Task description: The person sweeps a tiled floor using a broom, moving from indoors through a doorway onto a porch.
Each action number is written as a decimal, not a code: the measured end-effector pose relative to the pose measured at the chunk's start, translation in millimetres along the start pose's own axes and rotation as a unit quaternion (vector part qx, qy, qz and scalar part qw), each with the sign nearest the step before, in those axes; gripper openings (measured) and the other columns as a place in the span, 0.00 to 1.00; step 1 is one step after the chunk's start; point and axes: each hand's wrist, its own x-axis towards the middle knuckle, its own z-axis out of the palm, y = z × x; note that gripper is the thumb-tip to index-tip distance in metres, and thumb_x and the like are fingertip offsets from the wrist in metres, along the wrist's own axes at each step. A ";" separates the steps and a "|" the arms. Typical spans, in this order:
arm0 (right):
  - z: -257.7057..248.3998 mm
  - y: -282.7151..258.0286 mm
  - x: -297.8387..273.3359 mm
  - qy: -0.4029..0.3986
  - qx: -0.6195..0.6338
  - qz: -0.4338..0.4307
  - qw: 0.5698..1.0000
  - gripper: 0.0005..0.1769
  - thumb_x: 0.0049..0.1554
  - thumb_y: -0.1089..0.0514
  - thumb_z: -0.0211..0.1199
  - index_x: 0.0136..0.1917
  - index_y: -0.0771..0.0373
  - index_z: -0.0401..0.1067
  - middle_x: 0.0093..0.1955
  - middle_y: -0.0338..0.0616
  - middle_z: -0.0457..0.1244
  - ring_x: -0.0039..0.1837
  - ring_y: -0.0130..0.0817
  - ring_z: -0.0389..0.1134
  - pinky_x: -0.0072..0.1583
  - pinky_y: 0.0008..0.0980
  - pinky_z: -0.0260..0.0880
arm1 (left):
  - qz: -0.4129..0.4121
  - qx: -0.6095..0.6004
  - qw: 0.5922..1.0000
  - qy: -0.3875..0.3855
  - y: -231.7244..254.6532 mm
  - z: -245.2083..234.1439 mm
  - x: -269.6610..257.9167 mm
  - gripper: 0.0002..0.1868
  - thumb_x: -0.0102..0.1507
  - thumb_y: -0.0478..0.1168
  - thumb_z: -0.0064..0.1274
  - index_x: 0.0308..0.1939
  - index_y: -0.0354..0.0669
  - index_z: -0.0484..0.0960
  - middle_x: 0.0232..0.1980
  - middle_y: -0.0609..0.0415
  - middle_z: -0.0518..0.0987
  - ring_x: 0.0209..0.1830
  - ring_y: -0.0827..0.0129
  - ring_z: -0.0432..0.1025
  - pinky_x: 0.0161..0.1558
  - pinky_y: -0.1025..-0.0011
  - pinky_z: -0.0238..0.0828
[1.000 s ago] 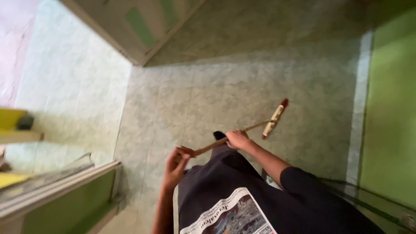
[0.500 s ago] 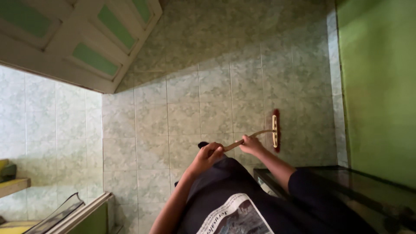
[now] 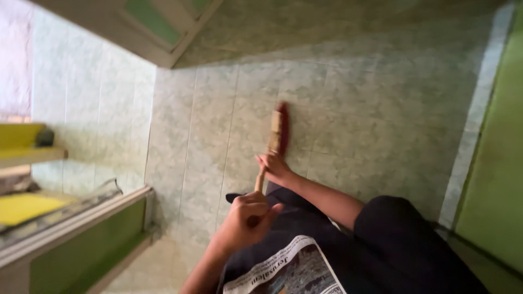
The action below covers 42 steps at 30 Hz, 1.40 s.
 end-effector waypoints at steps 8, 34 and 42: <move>96.4 7.7 114.6 -0.030 0.078 -0.056 0.995 0.15 0.64 0.52 0.60 0.42 0.65 0.72 0.38 0.61 0.65 0.39 0.61 0.68 0.39 0.51 0.68 | -0.025 0.152 0.988 -0.021 -66.3 16.4 22.5 0.22 0.64 0.39 0.59 0.16 0.39 0.71 0.17 0.48 0.69 0.18 0.51 0.65 0.27 0.56 0.62; 34.3 0.1 38.0 -0.104 0.040 -0.166 0.980 0.09 0.60 0.60 0.59 0.38 0.65 0.65 0.35 0.61 0.62 0.43 0.66 0.65 0.43 0.54 0.63 | 0.014 0.046 0.989 0.142 2.9 -45.2 -41.8 0.23 0.66 0.31 0.61 0.19 0.38 0.66 0.20 0.52 0.65 0.20 0.60 0.63 0.30 0.63 0.60; 171.6 -78.1 203.5 -0.220 0.098 -0.048 0.969 0.08 0.62 0.56 0.56 0.42 0.60 0.68 0.36 0.55 0.65 0.39 0.54 0.68 0.42 0.46 0.67 | -0.002 0.136 0.977 0.165 -66.6 -142.0 -22.3 0.21 0.64 0.33 0.62 0.19 0.40 0.69 0.21 0.51 0.68 0.23 0.57 0.65 0.32 0.60 0.63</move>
